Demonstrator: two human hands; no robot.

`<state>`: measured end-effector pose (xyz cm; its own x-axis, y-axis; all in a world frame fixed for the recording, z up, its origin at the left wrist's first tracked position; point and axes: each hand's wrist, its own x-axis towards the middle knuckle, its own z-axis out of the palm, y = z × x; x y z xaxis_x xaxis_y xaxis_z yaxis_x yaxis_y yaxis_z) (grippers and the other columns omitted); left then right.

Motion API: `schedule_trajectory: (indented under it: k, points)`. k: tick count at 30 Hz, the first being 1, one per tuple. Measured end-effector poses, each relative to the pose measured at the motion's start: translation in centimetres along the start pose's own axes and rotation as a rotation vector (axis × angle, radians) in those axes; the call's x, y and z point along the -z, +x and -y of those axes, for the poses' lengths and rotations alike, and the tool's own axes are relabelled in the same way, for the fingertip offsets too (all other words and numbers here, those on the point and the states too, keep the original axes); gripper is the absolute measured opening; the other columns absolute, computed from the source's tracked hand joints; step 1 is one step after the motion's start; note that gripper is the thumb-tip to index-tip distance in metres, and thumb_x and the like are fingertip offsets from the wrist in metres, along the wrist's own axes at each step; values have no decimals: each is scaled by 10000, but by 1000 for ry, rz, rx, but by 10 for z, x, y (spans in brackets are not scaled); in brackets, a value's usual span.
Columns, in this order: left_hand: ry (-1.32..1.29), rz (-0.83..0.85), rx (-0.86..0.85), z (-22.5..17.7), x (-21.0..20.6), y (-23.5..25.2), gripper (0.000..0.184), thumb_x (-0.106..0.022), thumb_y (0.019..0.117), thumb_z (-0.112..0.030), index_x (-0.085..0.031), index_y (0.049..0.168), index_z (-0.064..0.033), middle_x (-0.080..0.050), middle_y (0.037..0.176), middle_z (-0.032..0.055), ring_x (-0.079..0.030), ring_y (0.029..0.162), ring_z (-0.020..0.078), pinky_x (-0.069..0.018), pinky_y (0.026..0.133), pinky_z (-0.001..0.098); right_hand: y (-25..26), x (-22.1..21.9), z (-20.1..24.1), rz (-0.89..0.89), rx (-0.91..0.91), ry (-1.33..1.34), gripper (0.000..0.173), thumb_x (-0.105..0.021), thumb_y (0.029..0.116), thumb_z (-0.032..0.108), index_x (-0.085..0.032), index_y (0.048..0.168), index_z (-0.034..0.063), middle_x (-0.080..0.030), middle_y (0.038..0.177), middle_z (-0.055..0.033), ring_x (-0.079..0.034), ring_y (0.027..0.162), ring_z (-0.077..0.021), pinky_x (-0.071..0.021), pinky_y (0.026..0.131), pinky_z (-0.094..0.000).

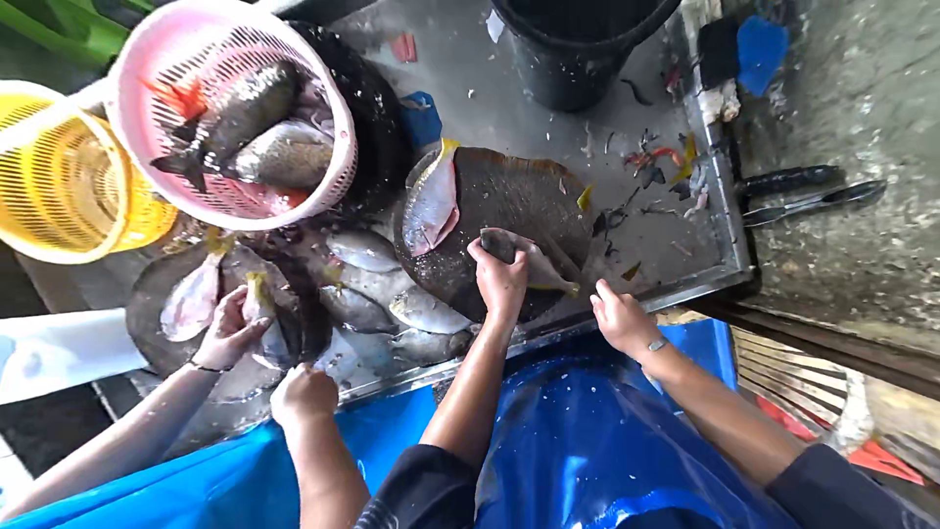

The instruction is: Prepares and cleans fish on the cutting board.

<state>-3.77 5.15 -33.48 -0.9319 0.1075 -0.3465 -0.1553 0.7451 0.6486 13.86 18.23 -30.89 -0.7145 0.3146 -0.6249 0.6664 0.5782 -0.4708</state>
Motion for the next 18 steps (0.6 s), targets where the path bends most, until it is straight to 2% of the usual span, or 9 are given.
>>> schedule_trajectory:
  k: [1, 4, 6, 7, 8, 10, 13, 15, 18]
  points:
    - [19, 37, 30, 2, 5, -3, 738, -761, 863, -280, -381, 1451, -47, -701, 1105, 186, -709, 1026, 328, -571, 887, 548, -5, 2, 1, -2, 14, 18, 325, -398, 1112, 280, -544, 1299, 58, -671, 823, -171, -710, 825, -366, -576, 734, -550]
    - [47, 117, 72, 5, 13, -4, 713, -738, 886, -299, -379, 1448, -49, -705, 1091, 185, -708, 1025, 338, -570, 874, 563, -3, 13, 11, 73, 44, 56, 406, -408, 1113, 280, -527, 1416, 37, -687, 877, -186, -705, 854, -358, -572, 789, -549]
    - [78, 164, 77, 6, 18, -3, 712, -736, 884, -293, -375, 1445, -45, -700, 1092, 187, -707, 1024, 336, -570, 871, 563, 8, 11, 17, 94, 50, -18, 376, -420, 1109, 292, -538, 1400, 86, -699, 891, -183, -715, 865, -363, -577, 772, -558]
    - [89, 187, 82, 6, 20, -2, 716, -742, 876, -289, -379, 1443, -45, -699, 1099, 188, -706, 1030, 337, -570, 876, 567, 14, 11, 20, 86, 42, -66, 387, -420, 1109, 306, -531, 1429, 119, -714, 919, -185, -724, 889, -377, -584, 771, -577]
    - [95, 203, 90, 5, 21, 0, 731, -750, 867, -289, -380, 1446, -40, -698, 1113, 193, -703, 1044, 341, -567, 887, 571, 20, 11, 24, 64, 49, -103, 378, -419, 1109, 316, -533, 1420, 136, -719, 923, -181, -729, 891, -384, -586, 755, -586]
    - [103, 208, 99, 4, 22, 1, 746, -759, 852, -294, -383, 1444, -39, -696, 1115, 197, -700, 1051, 344, -563, 891, 573, 25, 13, 33, 9, 96, -115, 312, -421, 1111, 309, -554, 1326, 126, -705, 866, -172, -729, 831, -384, -587, 697, -575]
    - [105, 192, 91, 2, 19, 1, 735, -750, 857, -314, -390, 1435, -38, -698, 1082, 196, -706, 1015, 352, -569, 858, 576, 19, 18, 44, -196, 263, -43, 249, -440, 1097, 268, -589, 1183, 87, -653, 753, -130, -700, 705, -332, -573, 607, -520]
    - [89, 184, 99, 3, 19, 1, 727, -743, 856, -316, -391, 1429, -39, -698, 1081, 197, -706, 1015, 353, -569, 855, 578, 20, 12, 43, -285, 343, -14, 294, -445, 1082, 249, -613, 1218, 49, -663, 760, -137, -701, 687, -326, -581, 601, -510]
    - [47, 189, 106, 8, 18, -2, 724, -743, 890, -314, -380, 1456, -47, -695, 1134, 199, -699, 1061, 343, -561, 904, 574, 29, -7, 29, -61, 154, -54, 301, -420, 1109, 291, -551, 1304, 103, -689, 831, -175, -722, 781, -377, -585, 668, -576]
